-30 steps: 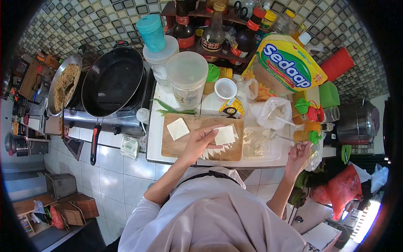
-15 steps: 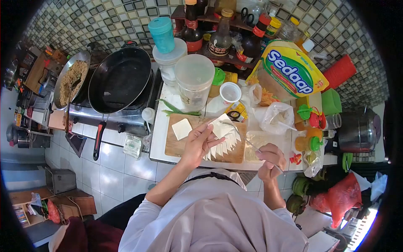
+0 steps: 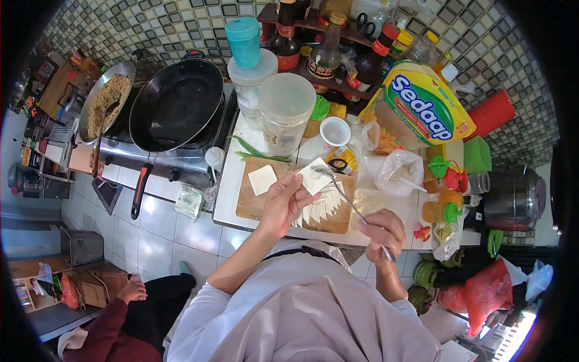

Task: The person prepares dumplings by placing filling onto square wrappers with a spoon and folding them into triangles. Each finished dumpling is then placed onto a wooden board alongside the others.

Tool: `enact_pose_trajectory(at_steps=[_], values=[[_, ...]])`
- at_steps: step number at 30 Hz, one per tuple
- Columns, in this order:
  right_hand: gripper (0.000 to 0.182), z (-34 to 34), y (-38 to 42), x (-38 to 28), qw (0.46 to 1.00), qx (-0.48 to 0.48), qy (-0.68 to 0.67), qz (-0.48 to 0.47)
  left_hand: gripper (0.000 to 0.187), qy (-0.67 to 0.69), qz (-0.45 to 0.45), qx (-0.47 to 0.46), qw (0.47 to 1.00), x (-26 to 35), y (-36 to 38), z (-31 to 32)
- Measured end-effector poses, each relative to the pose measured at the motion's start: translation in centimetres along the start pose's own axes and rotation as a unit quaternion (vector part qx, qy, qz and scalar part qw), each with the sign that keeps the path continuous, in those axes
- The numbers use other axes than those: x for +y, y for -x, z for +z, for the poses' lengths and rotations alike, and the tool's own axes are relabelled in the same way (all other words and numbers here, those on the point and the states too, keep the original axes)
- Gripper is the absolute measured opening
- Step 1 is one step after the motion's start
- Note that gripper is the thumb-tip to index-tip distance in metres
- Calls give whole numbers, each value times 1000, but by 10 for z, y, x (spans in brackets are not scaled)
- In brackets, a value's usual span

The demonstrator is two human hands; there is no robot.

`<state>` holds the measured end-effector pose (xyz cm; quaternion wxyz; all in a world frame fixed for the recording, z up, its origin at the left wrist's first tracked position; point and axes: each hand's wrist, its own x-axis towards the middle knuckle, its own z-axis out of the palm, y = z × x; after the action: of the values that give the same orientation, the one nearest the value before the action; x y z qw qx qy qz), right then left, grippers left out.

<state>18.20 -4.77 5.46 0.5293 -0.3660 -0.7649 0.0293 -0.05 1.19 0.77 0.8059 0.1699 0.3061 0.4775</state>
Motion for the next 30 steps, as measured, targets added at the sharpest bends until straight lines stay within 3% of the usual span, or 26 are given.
enact_pose_trajectory(at_steps=[2,5,8,14,16,20,23,26,28,30], values=[[24,0,0,0,999,-26,25,4,25,10,2,-12,1000,-2,-1,-5],[23,1,2,-1,1000,20,-21,3,22,16,6,-10,1000,1,-1,-3],[23,0,-1,-3,999,-32,-5,14,22,5,9,2,1000,0,-2,-7],[29,4,6,-3,999,20,-38,-8,22,5,24,2,1000,3,-3,-6],[21,1,8,-1,1000,-1,-27,-10,22,6,28,-14,999,4,-4,-6],[20,1,11,-1,998,26,-46,-20,22,6,28,-8,1000,5,-2,-4],[19,1,10,1,1000,-18,-12,-11,22,19,26,-28,999,2,-5,-8],[17,4,9,-1,997,41,-56,-22,22,18,21,-9,1000,4,-3,-4],[18,5,5,2,1000,-12,-21,0,22,5,18,12,1000,5,-3,-6],[18,6,9,2,999,14,-34,-4,23,39,35,-66,996,4,-5,-13]])
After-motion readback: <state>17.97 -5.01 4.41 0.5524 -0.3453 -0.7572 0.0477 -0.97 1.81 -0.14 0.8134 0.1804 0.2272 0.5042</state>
